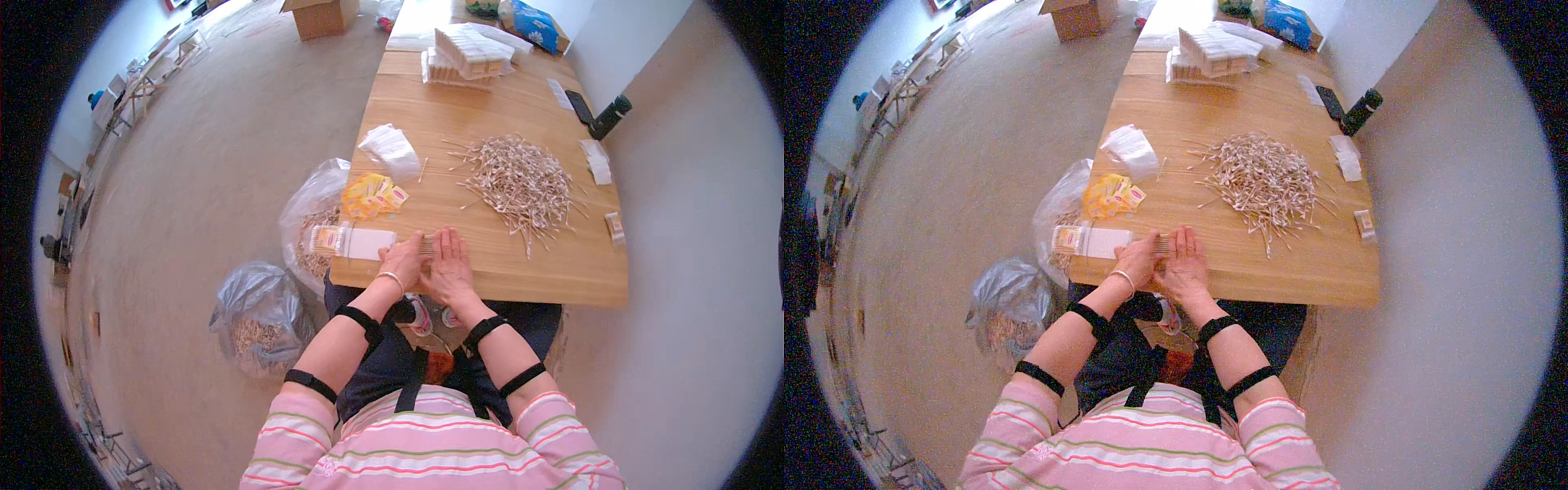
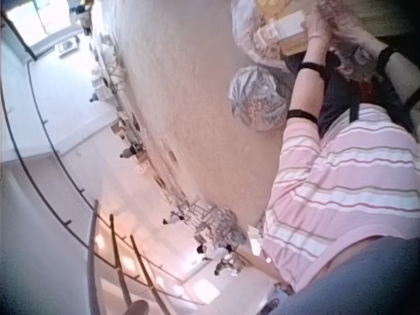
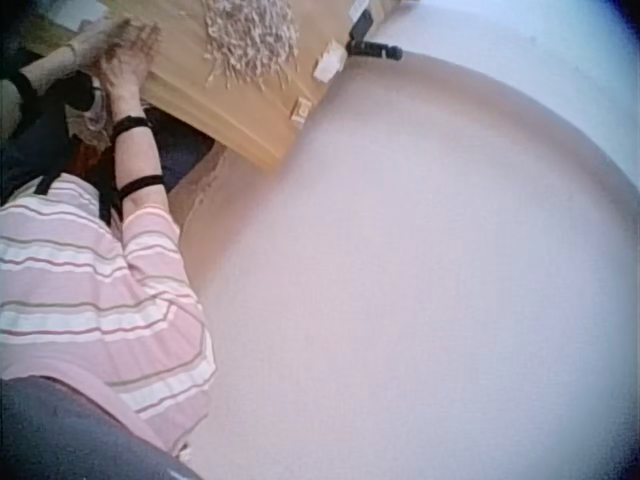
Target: The person is seen picking up cotton swabs from a pile and placing them neatly on a white paper on a table.
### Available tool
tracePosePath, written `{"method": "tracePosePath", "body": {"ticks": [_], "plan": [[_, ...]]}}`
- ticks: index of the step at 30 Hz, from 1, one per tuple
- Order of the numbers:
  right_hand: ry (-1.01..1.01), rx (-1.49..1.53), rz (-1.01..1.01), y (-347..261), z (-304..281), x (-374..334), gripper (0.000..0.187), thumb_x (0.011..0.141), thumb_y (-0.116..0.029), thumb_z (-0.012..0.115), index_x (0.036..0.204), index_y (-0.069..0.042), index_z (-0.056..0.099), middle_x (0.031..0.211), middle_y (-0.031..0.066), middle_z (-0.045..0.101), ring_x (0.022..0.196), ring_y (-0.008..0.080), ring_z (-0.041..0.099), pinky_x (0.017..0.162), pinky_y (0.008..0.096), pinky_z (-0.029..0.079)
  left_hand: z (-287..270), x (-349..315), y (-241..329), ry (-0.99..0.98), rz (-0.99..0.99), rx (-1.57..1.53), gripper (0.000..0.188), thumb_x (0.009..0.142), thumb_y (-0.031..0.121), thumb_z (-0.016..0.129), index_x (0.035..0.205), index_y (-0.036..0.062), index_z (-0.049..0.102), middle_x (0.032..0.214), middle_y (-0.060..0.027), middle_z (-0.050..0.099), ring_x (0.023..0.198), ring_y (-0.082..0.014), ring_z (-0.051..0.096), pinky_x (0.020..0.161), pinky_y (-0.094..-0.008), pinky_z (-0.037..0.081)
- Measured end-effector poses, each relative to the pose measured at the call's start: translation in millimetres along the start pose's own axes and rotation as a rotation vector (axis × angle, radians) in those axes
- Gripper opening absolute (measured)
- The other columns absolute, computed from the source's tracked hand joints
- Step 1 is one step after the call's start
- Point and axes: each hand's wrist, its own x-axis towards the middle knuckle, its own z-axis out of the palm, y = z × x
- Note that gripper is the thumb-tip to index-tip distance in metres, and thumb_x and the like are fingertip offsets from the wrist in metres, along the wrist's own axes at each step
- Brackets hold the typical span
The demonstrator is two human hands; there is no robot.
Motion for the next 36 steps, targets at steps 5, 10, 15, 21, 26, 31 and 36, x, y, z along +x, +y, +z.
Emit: {"method": "tracePosePath", "body": {"ticks": [5,10,15,21,26,31,36], "plan": [[0.021,-0.059,0.008,1.0,-0.9,1.9,0.092,0.078,-0.053,0.052,0.141,0.004,0.017,0.148,0.0198,0.016,0.140,0.0319,0.008,0.114,0.0442,0.006,15.1,-3.3,-12.9,0.193,0.094,-0.107,0.044,0.084,0.021,0.057,0.126,0.0074,0.048,0.105,-0.0203,0.061,0.101,-0.0335,0.056,0.086,-0.0449,0.039],[-0.005,0.030,0.026,-4.0,-3.6,0.8,0.092,0.079,-0.053,0.052,0.141,0.004,0.016,0.148,0.0196,0.015,0.140,0.0322,0.007,0.114,0.0443,0.006,23.8,2.7,-17.3,0.706,0.192,-0.313,0.025,0.082,0.013,0.059,0.106,0.0088,0.064,0.090,-0.0164,0.055,0.090,-0.0339,0.051,0.081,-0.0410,0.042],[0.042,0.046,0.019,0.2,-1.7,-0.7,0.092,0.078,-0.053,0.054,0.140,0.005,0.019,0.148,0.0217,0.015,0.140,0.0335,0.007,0.113,0.0447,0.007,19.4,15.5,-8.3,0.659,0.143,-0.232,0.013,0.078,0.012,0.064,0.088,0.0076,0.069,0.080,-0.0140,0.057,0.081,-0.0300,0.056,0.074,-0.0382,0.045],[0.018,0.021,0.003,-5.5,0.4,2.7,0.095,0.077,-0.053,0.056,0.141,0.005,0.017,0.148,0.0221,0.014,0.139,0.0353,0.009,0.113,0.0453,0.008,16.6,26.1,-20.1,0.558,0.059,-0.267,0.008,0.073,0.014,0.067,0.076,0.0068,0.070,0.073,-0.0114,0.060,0.072,-0.0268,0.059,0.069,-0.0357,0.047],[0.082,0.014,-0.012,-2.7,2.1,1.2,0.097,0.076,-0.054,0.057,0.139,0.007,0.017,0.146,0.0244,0.015,0.138,0.0362,0.011,0.113,0.0459,0.009,12.5,18.4,-9.8,0.604,0.040,-0.274,0.010,0.075,0.015,0.067,0.079,0.0059,0.069,0.075,-0.0123,0.062,0.076,-0.0264,0.060,0.071,-0.0360,0.047],[0.144,0.024,-0.030,-3.5,-1.8,2.1,0.097,0.076,-0.054,0.057,0.138,0.009,0.018,0.144,0.0260,0.018,0.137,0.0368,0.014,0.112,0.0458,0.011,8.7,22.2,-10.6,0.604,0.010,-0.347,0.010,0.076,0.012,0.065,0.081,0.0047,0.069,0.076,-0.0135,0.063,0.076,-0.0266,0.060,0.070,-0.0345,0.047],[0.012,0.111,0.023,-8.2,-7.0,2.7,0.096,0.079,-0.052,0.056,0.139,0.009,0.014,0.147,0.0254,0.011,0.139,0.0364,0.006,0.113,0.0456,0.006,8.9,22.5,-20.9,0.515,0.026,-0.298,0.013,0.078,0.009,0.063,0.088,0.0033,0.068,0.081,-0.0146,0.063,0.080,-0.0282,0.061,0.072,-0.0336,0.048]]}}
